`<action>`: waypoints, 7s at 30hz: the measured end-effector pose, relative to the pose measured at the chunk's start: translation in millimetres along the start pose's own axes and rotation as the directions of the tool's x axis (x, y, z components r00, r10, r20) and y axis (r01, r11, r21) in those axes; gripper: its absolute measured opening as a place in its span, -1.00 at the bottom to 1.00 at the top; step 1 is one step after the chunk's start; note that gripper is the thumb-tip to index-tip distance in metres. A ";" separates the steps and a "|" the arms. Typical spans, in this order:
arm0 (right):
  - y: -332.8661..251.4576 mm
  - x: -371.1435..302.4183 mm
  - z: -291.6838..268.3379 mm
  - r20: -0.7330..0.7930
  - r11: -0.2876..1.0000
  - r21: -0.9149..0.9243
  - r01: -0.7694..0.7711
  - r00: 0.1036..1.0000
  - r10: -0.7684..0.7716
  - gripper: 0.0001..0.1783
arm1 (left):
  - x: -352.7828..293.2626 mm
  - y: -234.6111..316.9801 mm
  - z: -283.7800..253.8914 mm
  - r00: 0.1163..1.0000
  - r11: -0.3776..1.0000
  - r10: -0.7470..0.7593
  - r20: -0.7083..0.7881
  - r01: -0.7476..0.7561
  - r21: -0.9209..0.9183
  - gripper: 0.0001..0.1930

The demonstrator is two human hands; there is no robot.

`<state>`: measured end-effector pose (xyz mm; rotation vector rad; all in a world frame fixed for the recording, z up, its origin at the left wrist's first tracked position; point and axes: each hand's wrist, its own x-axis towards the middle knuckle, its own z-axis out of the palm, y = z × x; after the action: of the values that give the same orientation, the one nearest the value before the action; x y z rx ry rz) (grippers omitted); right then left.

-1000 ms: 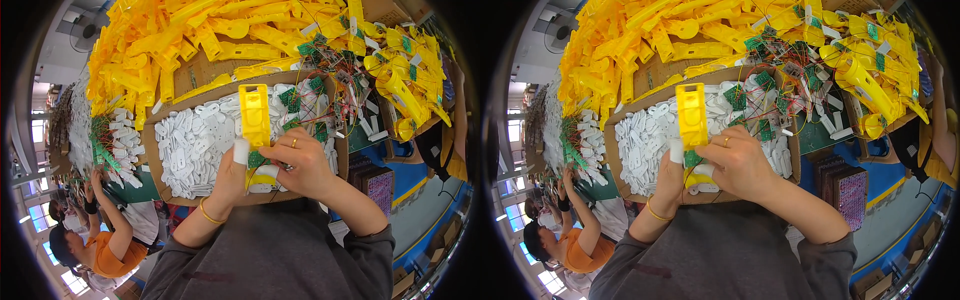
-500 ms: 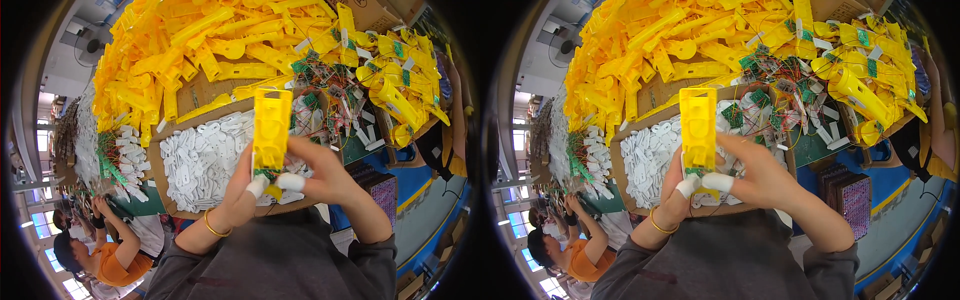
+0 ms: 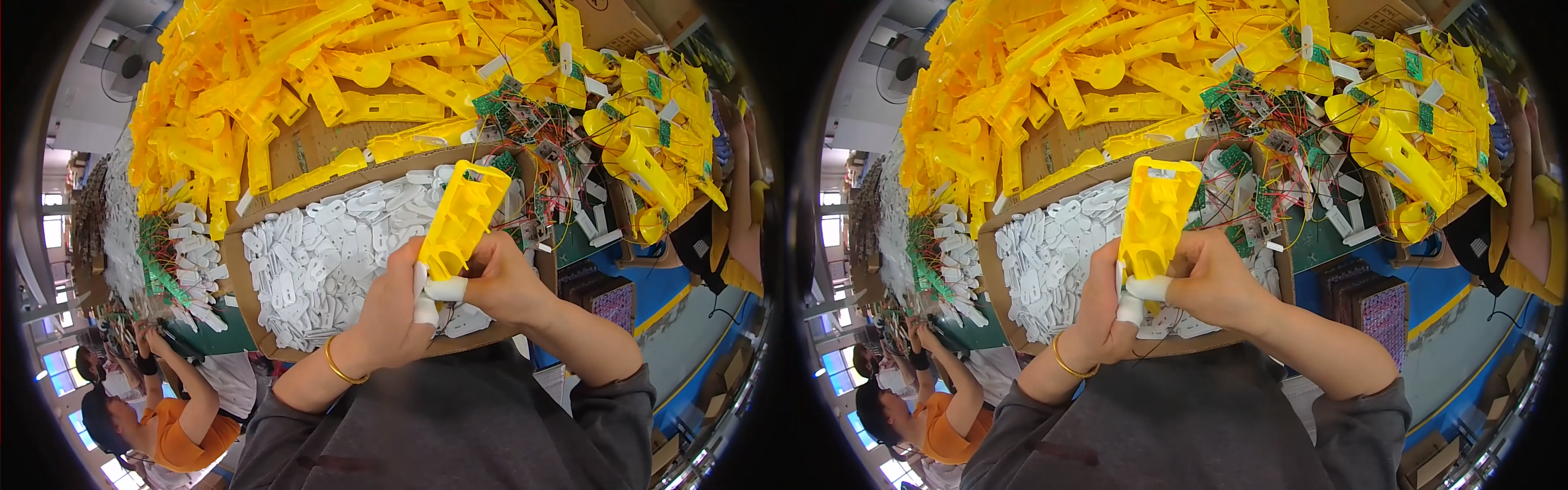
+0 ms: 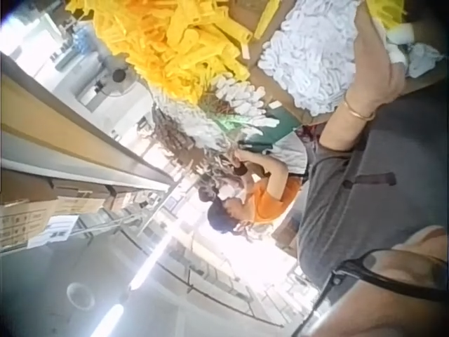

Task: The person is assembling small electronic circuit boards and wires into yellow plastic housings at a factory assembly line.

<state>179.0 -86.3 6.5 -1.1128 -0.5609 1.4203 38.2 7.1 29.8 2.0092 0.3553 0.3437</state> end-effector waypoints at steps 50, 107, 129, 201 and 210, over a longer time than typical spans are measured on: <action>-215.5 -69.6 -186.9 -0.283 0.181 -0.956 -0.231 0.553 -0.783 -0.63 | 56.6 -50.9 -111.9 0.917 0.907 -0.066 -0.394 0.220 0.360 -0.69; -24.8 -13.1 8.1 0.335 0.329 -0.733 0.595 0.737 -0.587 -0.58 | -57.4 -8.2 -27.2 0.827 0.707 -0.438 -0.354 0.072 -0.704 -0.35; 10.3 0.3 54.1 0.108 0.567 -0.664 0.488 0.813 -0.573 -0.54 | -64.0 -12.9 -20.4 0.877 0.822 -0.269 -0.399 -0.007 -0.569 -0.29; 11.5 16.3 18.6 -0.009 0.997 0.038 0.065 0.998 -0.064 -0.72 | -16.2 -22.5 4.2 0.966 0.998 -0.057 -0.253 0.049 -0.036 -0.50; -100.7 -27.4 -59.7 -0.589 0.921 -0.156 0.356 0.715 -0.376 -0.70 | 25.9 -5.4 -53.7 0.990 0.955 0.108 -0.090 -0.078 0.287 -0.38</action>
<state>275.4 -108.1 74.9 -1.3184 -0.3040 0.6402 40.4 63.2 50.7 2.2999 0.3938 0.4813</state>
